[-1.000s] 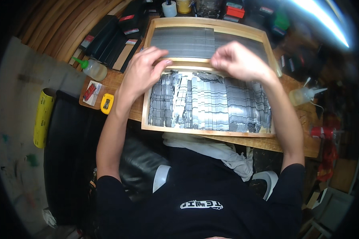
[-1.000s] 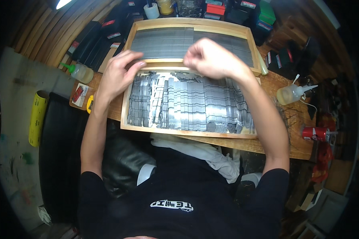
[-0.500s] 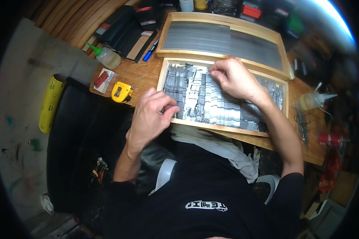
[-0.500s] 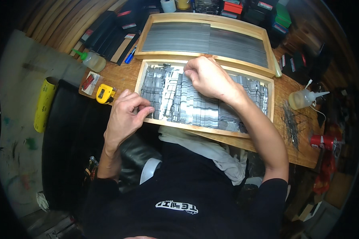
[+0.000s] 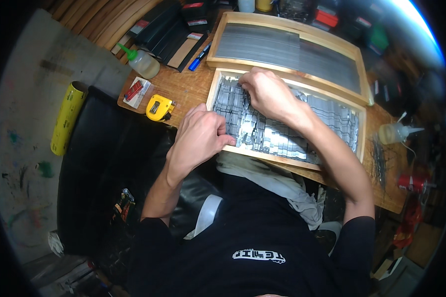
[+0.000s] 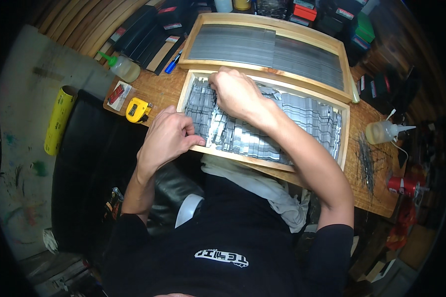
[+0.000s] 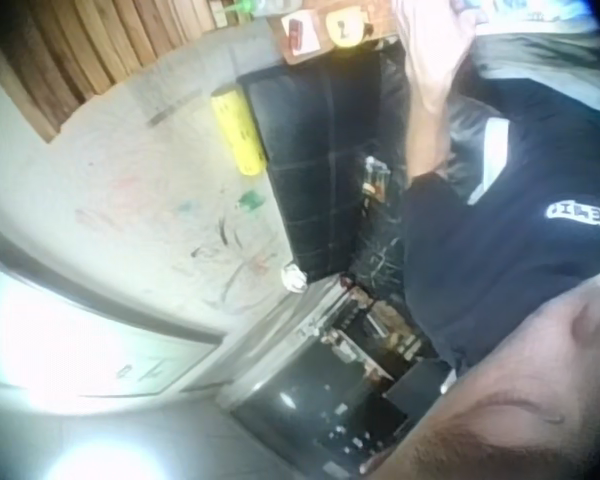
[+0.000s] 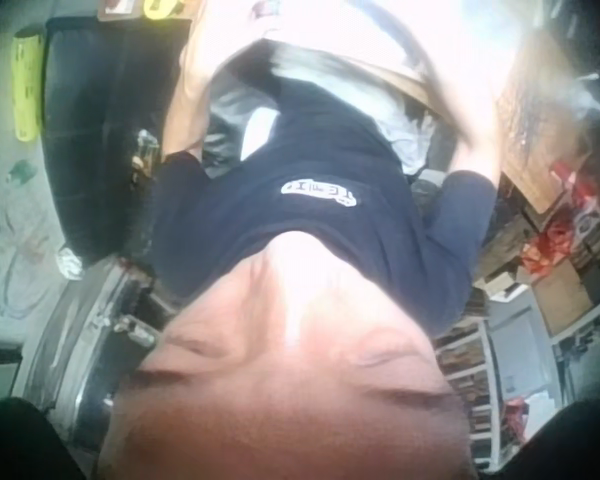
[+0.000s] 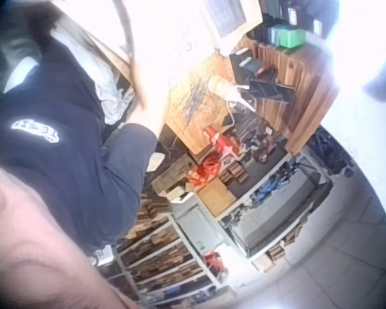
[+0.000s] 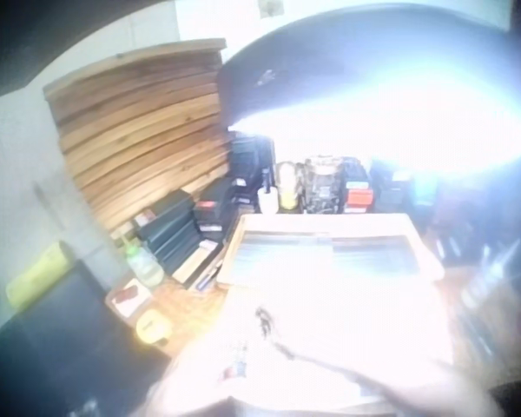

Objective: The person assembles small gray metal strips by hand, folding and interlocking them into a larger grid-like structure within a wooden frame. They repeatedly pick up individual strips, align them, and press them into place, occasionally wiping the surface with a cloth.

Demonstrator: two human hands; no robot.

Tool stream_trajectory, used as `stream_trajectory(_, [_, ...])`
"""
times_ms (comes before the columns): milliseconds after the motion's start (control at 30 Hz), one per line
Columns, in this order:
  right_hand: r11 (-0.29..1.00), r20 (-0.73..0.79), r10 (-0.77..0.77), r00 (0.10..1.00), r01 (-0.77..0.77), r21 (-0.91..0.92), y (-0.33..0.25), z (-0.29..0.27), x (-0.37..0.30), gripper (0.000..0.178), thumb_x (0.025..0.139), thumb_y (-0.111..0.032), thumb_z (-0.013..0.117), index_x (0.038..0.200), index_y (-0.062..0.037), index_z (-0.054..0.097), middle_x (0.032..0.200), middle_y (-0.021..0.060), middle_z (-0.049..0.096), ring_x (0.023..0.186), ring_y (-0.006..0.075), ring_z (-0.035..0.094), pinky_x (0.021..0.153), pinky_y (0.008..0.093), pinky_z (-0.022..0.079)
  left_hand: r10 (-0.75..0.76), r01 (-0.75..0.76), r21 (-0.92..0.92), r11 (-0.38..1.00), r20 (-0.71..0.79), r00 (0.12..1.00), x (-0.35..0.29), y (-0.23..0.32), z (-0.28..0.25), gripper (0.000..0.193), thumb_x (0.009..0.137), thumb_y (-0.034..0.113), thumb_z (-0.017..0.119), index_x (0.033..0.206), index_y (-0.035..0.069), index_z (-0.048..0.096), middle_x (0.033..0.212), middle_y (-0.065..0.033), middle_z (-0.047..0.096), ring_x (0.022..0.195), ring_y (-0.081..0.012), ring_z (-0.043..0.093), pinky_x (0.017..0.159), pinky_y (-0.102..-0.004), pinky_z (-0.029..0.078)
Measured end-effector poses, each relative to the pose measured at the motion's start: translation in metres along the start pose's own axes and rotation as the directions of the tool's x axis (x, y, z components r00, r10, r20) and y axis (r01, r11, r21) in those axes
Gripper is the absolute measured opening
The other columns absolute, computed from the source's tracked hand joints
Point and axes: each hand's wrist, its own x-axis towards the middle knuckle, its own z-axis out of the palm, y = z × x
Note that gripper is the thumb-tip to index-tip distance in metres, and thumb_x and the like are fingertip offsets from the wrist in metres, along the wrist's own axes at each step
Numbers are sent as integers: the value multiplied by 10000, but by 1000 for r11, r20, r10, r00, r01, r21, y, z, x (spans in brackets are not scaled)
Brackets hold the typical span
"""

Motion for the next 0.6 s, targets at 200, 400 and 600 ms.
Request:
stream_trajectory(200, [995, 65, 69, 995, -74, 69, -4, 6, 5, 251, 988, -174, 678, 936, 46, 788, 810, 284, 737, 832, 442, 757, 810, 544, 595, -50, 48, 34, 998, 36, 998, 4, -1, 2, 398, 651, 363, 972, 679, 47, 730, 638, -85, 670, 748, -243, 594, 735, -397, 499])
stream_trajectory(400, [966, 31, 211, 977, -213, 149, -11, 13, 7, 325, 940, -284, 779, 945, 40, 800, 798, 255, 752, 829, 413, 771, 825, 513, 601, -59, 58, 31, 998, 42, 997, 6, -2, 3, 401, 639, 358, 980, 679, 47, 730, 641, -76, 671, 750, -235, 593, 732, -396, 503])
stream_trajectory(600, [912, 16, 386, 923, -384, 145, -21, 15, 13, 305, 882, -252, 812, 1037, 9, 784, 906, 242, 779, 889, 385, 780, 858, 493, 607, -67, 67, 4, 998, 50, 996, 7, -2, 2, 393, 635, 343, 985, 674, 50, 726, 641, -67, 665, 756, -225, 586, 731, -391, 499])
